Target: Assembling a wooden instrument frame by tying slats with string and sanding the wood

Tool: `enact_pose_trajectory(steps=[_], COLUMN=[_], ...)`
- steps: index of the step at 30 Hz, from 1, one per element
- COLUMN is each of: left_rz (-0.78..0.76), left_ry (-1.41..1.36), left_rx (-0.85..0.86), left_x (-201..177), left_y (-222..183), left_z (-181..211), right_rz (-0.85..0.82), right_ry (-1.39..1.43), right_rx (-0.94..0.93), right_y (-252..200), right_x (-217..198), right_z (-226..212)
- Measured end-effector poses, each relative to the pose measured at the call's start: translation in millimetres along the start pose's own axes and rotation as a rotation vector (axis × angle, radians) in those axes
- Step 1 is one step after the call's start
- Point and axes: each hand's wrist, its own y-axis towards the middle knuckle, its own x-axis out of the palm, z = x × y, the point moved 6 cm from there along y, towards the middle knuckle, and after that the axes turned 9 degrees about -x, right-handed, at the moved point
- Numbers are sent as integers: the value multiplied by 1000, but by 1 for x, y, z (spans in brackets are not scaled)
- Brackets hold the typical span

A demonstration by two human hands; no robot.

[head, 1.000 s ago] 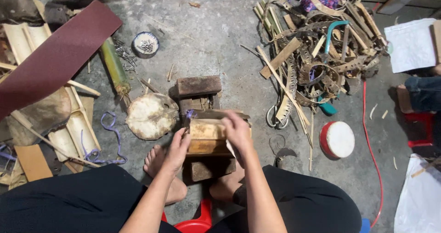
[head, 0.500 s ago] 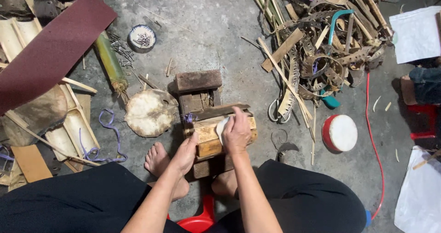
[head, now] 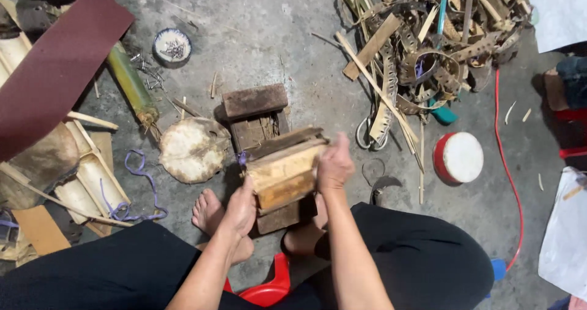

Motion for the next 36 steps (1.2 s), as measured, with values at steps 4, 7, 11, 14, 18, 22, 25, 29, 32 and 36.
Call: enact_pose_trajectory(steps=[4,7,11,14,18,22,25,29,32,36], left_rz=[20,87,39,42,12,37,28,62,32,22], left_ry=[24,10,-42,14,-78,-90,-62,-22,-69,-72], left_rx=[-67,-50,-54,-35,-27,-54,-87,-90,-101,-72], left_x=[3,-20,8,19,7,-16,-6,-51,-106,6], left_y=[20,29,8,-19,17,28,7,55,114,-3], left_z=[-9,-22,-5,9,-7,-20,-25,-57,-109,-10], right_rz=[45,5,112,-10,4,-55,-42,-144,-172,11], right_ry=[166,359,357,184,150,220,123,418,432,61], right_rx=[65,-97,10,214,-145,-99,58,-127,-119,-83], right_y=[1,-9,-39,-11,-90,-35,-9,22,-5,51], right_x=[-10,-14,57,26,112,42,20,-41,-8,-35], right_z=[-43,-109,-59,22,-79,-91,-24,-120,-127,-48])
